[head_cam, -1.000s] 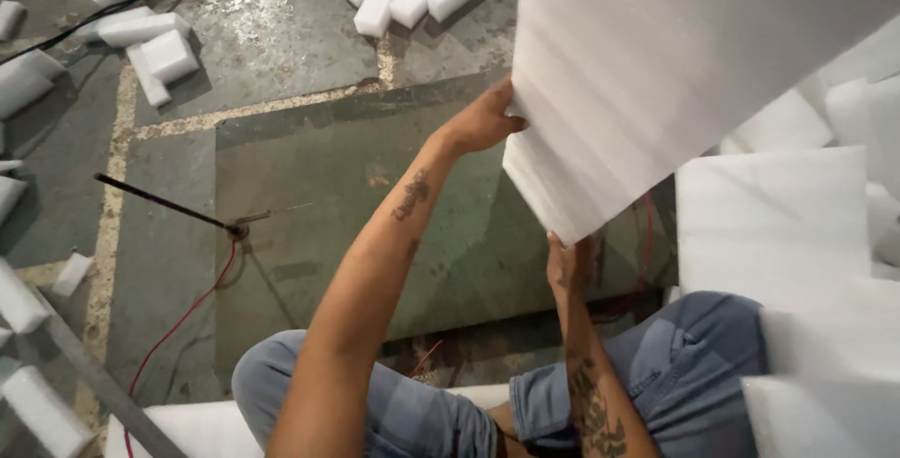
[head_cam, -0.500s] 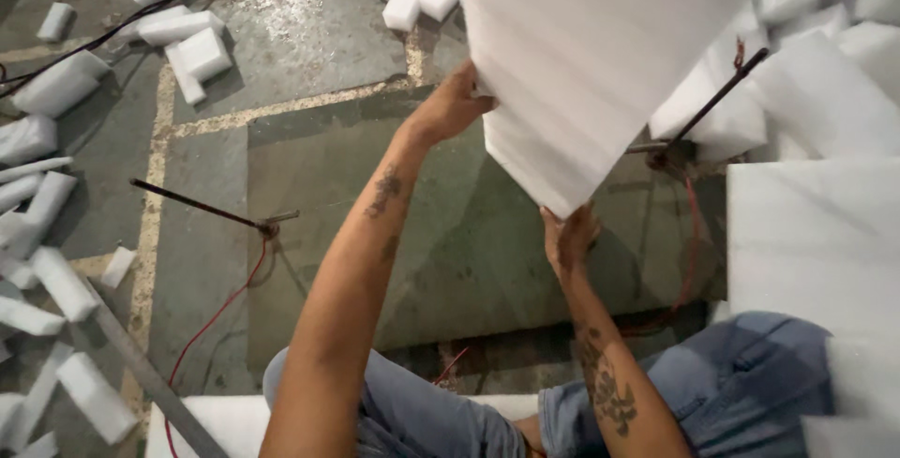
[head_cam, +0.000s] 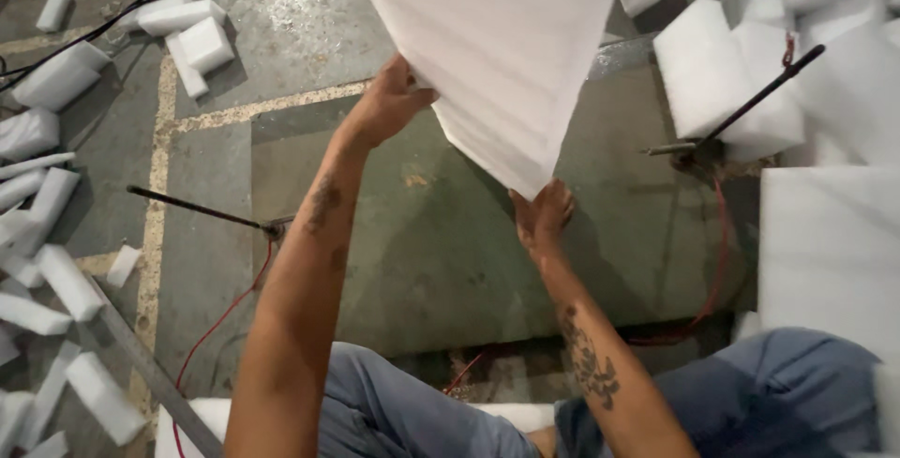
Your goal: The person sits on the floor and repeatedly cuts large sheets of white foam using a hot wire cutter. They pull the foam through the wire to slice it into smaller rectangular blocks, which accumulate on the floor.
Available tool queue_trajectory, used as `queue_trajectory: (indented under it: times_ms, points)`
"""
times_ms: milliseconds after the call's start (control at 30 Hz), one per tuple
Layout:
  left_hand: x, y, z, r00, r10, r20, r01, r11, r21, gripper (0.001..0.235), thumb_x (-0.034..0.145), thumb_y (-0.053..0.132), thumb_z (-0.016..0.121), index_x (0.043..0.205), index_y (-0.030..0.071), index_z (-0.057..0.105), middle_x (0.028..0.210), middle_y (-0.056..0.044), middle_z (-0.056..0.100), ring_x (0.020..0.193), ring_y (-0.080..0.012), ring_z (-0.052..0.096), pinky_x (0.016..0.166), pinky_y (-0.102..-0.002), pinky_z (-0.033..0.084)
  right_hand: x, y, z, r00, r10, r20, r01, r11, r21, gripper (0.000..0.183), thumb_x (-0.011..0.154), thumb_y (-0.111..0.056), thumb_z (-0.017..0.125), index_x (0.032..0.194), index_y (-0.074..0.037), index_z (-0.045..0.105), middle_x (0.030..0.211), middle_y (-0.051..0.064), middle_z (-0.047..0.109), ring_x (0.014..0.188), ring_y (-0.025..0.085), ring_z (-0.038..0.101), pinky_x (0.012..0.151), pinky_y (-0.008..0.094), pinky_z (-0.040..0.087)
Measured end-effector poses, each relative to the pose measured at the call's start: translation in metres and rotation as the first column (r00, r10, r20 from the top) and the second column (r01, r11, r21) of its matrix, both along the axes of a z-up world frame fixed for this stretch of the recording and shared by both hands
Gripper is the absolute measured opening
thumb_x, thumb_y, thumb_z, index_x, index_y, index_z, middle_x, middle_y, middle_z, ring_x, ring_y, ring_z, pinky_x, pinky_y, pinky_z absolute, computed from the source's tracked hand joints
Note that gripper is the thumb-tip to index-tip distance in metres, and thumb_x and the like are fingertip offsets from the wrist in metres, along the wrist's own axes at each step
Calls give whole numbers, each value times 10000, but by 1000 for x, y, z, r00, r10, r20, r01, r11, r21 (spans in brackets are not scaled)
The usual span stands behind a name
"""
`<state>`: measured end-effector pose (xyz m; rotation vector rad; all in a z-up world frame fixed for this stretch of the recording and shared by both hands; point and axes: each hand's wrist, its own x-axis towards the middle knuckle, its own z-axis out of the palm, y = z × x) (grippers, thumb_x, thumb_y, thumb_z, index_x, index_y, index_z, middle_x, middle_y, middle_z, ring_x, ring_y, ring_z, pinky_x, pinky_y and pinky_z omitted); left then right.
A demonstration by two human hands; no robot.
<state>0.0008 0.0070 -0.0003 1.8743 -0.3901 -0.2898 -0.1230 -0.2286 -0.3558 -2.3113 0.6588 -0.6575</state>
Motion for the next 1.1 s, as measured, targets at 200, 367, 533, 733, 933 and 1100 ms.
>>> queue_trajectory:
  times_ms: [200,367,533,733,933,1100]
  points:
    - [8,34,-3,1000,25,-1,-25,999,-45,558,906,16,692,1407,-20,449,1369,-166,627,1300,-283,611,1115,-400,532,13,21,24,966,256,-14,-256,961,-102,981,825,-792,623,1411,-24,453,1378,202,542,1244,418,476,1089,582,329]
    - [11,60,-2,999,32,20,-32,999,-17,566,920,-1,681,1435,-17,446,1399,-156,611,1332,-270,577,1122,-397,509,12,42,64,931,329,-157,-347,931,-109,931,857,-637,726,1425,26,404,1423,206,477,1307,408,435,1095,575,310]
    - [12,80,-2,998,60,2,-60,998,-20,566,914,-19,680,1430,-19,447,1405,-157,606,1340,-288,580,1117,-405,511,12,65,102,929,339,-148,-356,927,-118,849,842,-562,763,1385,13,454,1420,152,488,1340,395,425,1115,566,308]
    - [12,99,3,996,91,27,-92,994,53,575,915,-9,695,1428,-29,436,1428,-169,592,1388,-298,556,1154,-389,500,12,79,122,915,385,-121,-399,908,-126,775,866,-509,769,1339,41,495,1426,152,488,1347,398,420,1120,563,307]
    - [11,111,8,994,112,14,-113,991,71,579,908,-16,696,1421,-35,428,1437,-190,578,1385,-306,546,1121,-394,455,13,93,134,908,395,-141,-414,898,-151,773,864,-498,749,1352,35,476,1431,156,477,1356,399,409,1134,567,291]
    - [9,126,5,988,155,12,-155,987,31,599,888,-36,695,1423,-34,428,1441,-176,575,1372,-305,552,1133,-396,506,11,100,139,886,419,-196,-457,858,-233,779,939,-433,708,1447,71,398,1515,218,408,1412,419,362,1196,565,244]
